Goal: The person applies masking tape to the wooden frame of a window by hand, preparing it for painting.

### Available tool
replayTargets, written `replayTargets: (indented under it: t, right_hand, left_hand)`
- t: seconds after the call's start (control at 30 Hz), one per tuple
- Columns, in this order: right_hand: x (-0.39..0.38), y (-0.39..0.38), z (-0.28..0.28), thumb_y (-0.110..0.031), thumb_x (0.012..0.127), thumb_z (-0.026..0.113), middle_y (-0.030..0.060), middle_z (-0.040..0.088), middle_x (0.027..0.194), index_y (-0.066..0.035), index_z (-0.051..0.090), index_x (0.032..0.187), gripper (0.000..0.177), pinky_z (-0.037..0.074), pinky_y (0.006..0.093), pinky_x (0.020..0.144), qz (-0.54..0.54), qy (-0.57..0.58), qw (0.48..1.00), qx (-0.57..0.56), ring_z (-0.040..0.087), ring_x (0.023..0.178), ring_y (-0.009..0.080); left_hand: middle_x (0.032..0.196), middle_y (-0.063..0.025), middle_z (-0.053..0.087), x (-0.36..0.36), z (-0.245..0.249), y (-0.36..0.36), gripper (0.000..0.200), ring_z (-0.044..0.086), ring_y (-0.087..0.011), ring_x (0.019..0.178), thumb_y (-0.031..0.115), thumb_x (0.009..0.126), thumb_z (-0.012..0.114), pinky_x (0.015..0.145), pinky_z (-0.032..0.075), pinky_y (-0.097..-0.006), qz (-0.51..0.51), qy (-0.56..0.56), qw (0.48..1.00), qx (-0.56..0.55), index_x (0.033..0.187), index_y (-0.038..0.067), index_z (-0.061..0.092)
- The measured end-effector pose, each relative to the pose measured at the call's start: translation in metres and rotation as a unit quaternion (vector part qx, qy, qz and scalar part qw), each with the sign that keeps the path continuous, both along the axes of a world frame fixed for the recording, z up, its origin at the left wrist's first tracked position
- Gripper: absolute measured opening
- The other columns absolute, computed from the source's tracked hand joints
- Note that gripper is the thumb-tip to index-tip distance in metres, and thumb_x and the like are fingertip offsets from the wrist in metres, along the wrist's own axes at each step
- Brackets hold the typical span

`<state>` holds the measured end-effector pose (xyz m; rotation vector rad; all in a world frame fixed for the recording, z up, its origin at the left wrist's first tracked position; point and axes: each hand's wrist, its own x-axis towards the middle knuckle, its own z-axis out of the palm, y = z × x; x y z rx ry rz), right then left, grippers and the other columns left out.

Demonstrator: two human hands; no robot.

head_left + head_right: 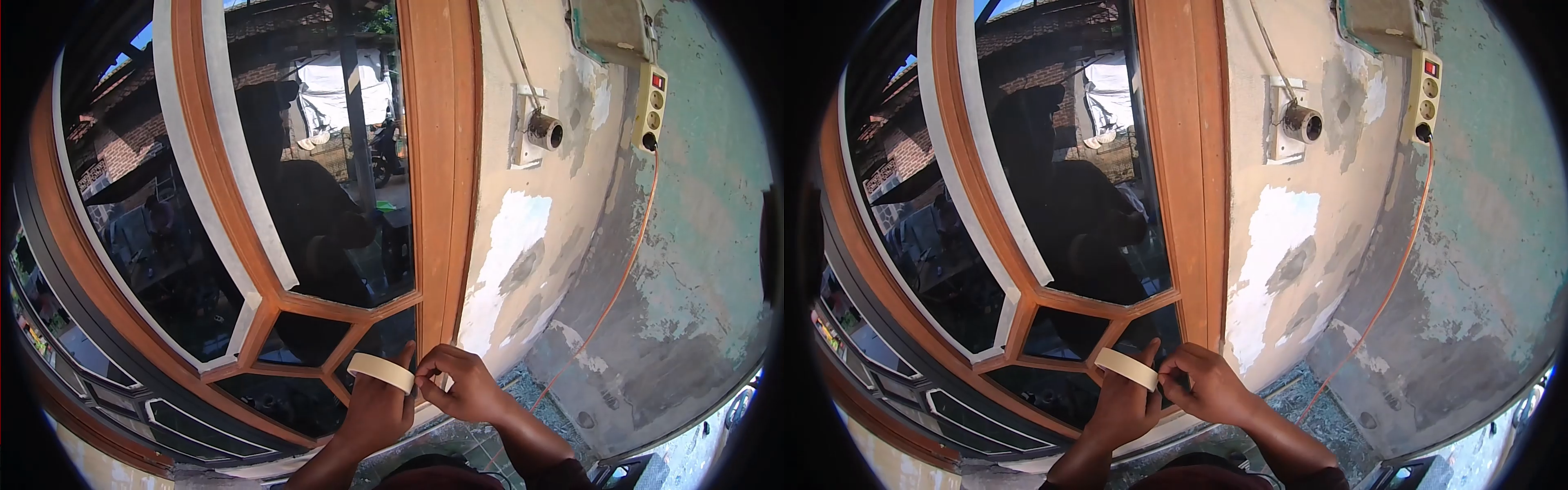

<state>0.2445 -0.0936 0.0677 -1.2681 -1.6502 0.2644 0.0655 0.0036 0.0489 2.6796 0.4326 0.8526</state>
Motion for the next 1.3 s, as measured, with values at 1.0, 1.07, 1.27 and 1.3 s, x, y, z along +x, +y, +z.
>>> replayTargets:
  t: [1.0,1.07,1.27,1.3]
  right_hand:
    - [0.019,0.029,-0.034,0.008,0.086,0.079,0.0118,0.074,0.101,-0.001,0.073,0.106,0.023,0.06,0.0379,0.074,-0.026,-0.027,0.983,0.18,0.073,0.086,0.0314]
    - [0.019,0.03,-0.04,0.009,0.088,0.077,0.0122,0.073,0.099,-0.001,0.072,0.104,0.019,0.058,0.0369,0.074,-0.05,0.025,0.986,0.158,0.072,0.085,0.0307]
    - [0.037,0.019,-0.017,0.008,0.095,0.071,0.0141,0.068,0.097,0.0,0.067,0.102,0.011,0.053,0.0334,0.078,0.024,0.113,0.992,0.045,0.068,0.088,0.0269]
    - [0.035,0.014,-0.01,0.008,0.095,0.071,0.0144,0.068,0.099,0.001,0.066,0.103,0.011,0.053,0.0338,0.079,0.048,0.089,0.994,0.048,0.068,0.089,0.0269]
  left_hand:
    - [0.104,-0.0245,0.068,0.018,0.005,0.001,0.054,0.068,-0.0423,0.104,0.014,0.092,0.073,0.094,0.05,-0.0502,0.045,0.002,0.962,-0.27,0.139,-0.007,0.056]
    - [0.1,-0.0214,0.069,0.019,0.0,0.001,0.035,0.07,-0.0401,0.096,0.017,0.093,0.075,0.09,0.052,-0.0486,0.037,-0.032,0.967,-0.25,0.121,-0.003,0.067]
    - [0.074,-0.0144,0.067,0.021,-0.008,0.004,0.019,0.068,-0.0328,0.067,0.018,0.091,0.079,0.063,0.05,-0.0417,0.052,-0.105,0.992,0.037,0.083,0.003,0.07]
    - [0.071,-0.0135,0.065,0.02,-0.009,0.002,0.02,0.067,-0.0328,0.065,0.018,0.09,0.08,0.062,0.049,-0.0425,0.071,-0.107,0.991,0.024,0.082,0.004,0.069]
